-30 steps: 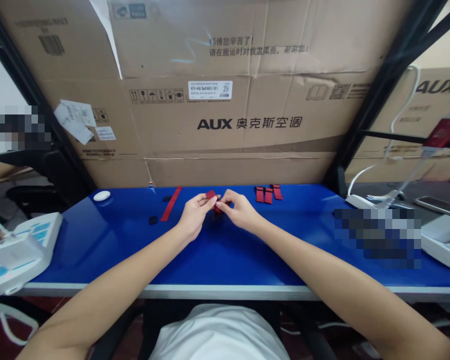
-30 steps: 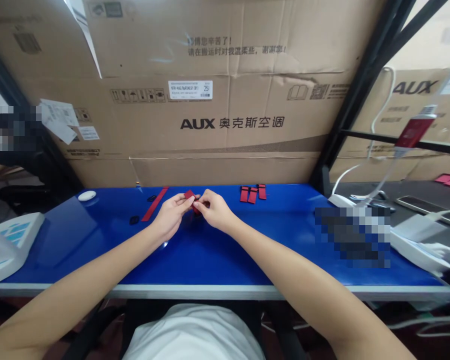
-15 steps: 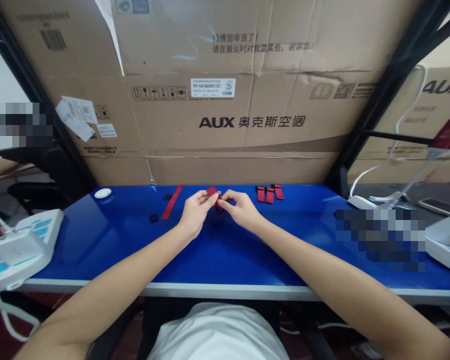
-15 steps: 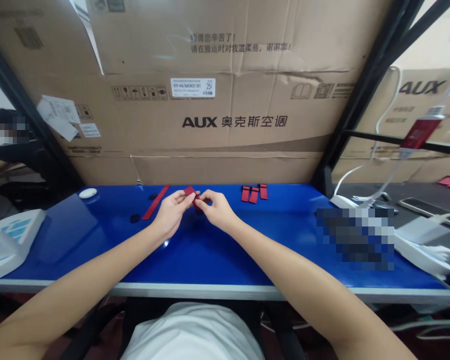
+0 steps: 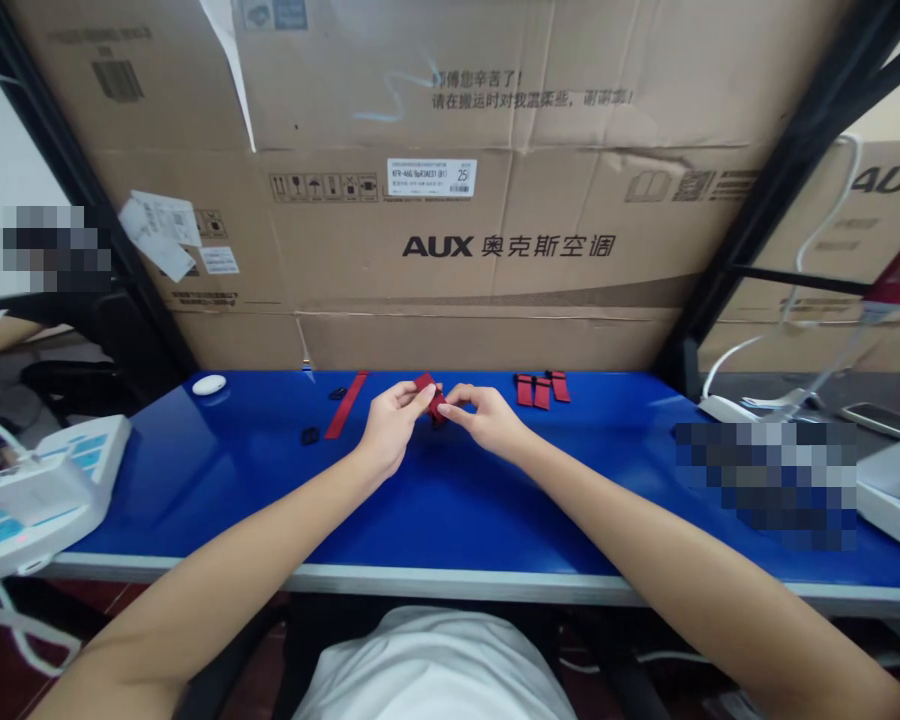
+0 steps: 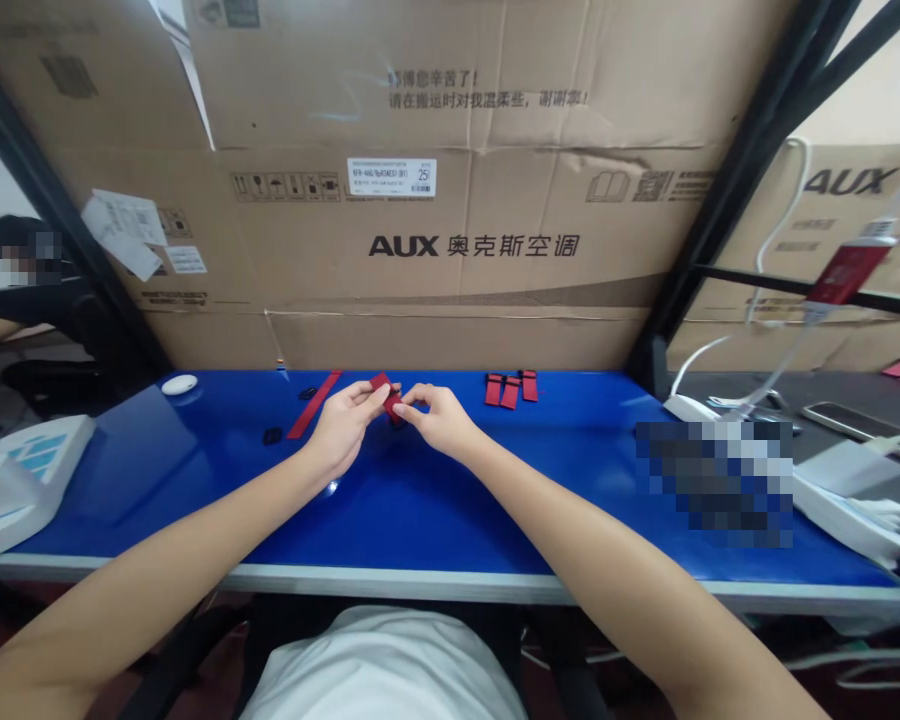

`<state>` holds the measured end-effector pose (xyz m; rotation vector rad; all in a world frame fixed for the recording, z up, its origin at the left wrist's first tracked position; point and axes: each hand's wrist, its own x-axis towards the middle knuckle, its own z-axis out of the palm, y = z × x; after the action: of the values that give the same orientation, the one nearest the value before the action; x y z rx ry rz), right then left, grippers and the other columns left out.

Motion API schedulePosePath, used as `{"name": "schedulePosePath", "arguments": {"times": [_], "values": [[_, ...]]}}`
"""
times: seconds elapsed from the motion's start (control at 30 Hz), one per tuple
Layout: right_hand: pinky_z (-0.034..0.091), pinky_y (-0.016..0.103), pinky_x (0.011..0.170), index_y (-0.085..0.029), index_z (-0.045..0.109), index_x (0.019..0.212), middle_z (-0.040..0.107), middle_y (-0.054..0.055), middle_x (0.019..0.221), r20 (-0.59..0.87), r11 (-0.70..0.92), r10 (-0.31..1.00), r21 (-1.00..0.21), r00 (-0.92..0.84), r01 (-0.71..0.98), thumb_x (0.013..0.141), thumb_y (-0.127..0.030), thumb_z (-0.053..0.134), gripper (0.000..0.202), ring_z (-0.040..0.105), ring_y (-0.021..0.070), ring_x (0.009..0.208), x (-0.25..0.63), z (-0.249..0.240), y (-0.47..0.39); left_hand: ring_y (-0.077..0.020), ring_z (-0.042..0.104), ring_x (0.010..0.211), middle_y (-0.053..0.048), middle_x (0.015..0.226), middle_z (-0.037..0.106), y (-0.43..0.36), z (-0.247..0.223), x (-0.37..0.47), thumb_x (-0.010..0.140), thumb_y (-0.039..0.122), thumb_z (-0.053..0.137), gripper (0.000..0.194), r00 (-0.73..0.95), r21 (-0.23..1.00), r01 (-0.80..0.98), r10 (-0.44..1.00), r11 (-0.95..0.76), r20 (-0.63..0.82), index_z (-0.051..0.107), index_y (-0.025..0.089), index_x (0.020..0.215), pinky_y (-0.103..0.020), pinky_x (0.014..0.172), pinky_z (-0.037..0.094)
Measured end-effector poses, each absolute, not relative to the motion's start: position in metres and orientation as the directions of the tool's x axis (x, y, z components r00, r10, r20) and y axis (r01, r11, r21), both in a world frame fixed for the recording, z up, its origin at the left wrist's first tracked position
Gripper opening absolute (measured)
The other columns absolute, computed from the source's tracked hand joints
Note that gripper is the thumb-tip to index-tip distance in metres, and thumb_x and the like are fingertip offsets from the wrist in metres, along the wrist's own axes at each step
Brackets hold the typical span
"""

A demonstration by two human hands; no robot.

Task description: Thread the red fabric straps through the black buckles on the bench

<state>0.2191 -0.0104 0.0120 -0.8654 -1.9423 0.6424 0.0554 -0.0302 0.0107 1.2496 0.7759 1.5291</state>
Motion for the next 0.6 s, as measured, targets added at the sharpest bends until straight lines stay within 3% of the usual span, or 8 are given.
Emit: {"name": "schedulePosePath", "arguments": {"times": [0.37,0.5,0.6], "values": [[0.044,0.033,0.077,-0.018,0.066,0.074,0.066,0.004,0.077,0.553,0.639,0.767,-0.704,-0.326,0.310,0.083,-0.036,0.060,0.021,0.059,0.0177,0.077,0.212,0.010,-0.012,-0.0197,0.067,0.092,-0.010,0.098,0.072,-0.035,0.010,0.060,0.069,0.035,0.079,0.032,-0.026,0.906,-0.311,0.956,-0.286,0.292,0.068,0.014,0.090,-0.035,0.089,0.049],[0.046,0.034,0.078,-0.019,0.059,0.080,0.063,0.005,0.084,0.660,0.686,0.716,-0.602,-0.228,0.408,0.079,-0.037,0.065,0.019,0.059,0.0193,0.082,0.205,0.005,-0.016,-0.0160,0.066,0.078,-0.006,0.090,0.071,-0.038,0.015,0.060,0.068,0.039,0.079,0.035,-0.033,0.929,-0.311,0.979,-0.203,0.203,0.064,0.016,0.089,-0.030,0.072,0.053],[0.048,0.035,0.077,-0.019,0.053,0.095,0.061,0.008,0.096,0.722,0.688,0.670,-0.516,-0.174,0.510,0.070,-0.038,0.073,0.038,0.059,0.0221,0.086,0.200,0.002,-0.020,-0.0130,0.062,0.063,-0.001,0.076,0.066,-0.038,0.017,0.059,0.069,0.044,0.077,0.037,-0.037,0.953,-0.269,0.990,-0.141,0.136,0.059,0.018,0.089,-0.026,0.060,0.050]]}}
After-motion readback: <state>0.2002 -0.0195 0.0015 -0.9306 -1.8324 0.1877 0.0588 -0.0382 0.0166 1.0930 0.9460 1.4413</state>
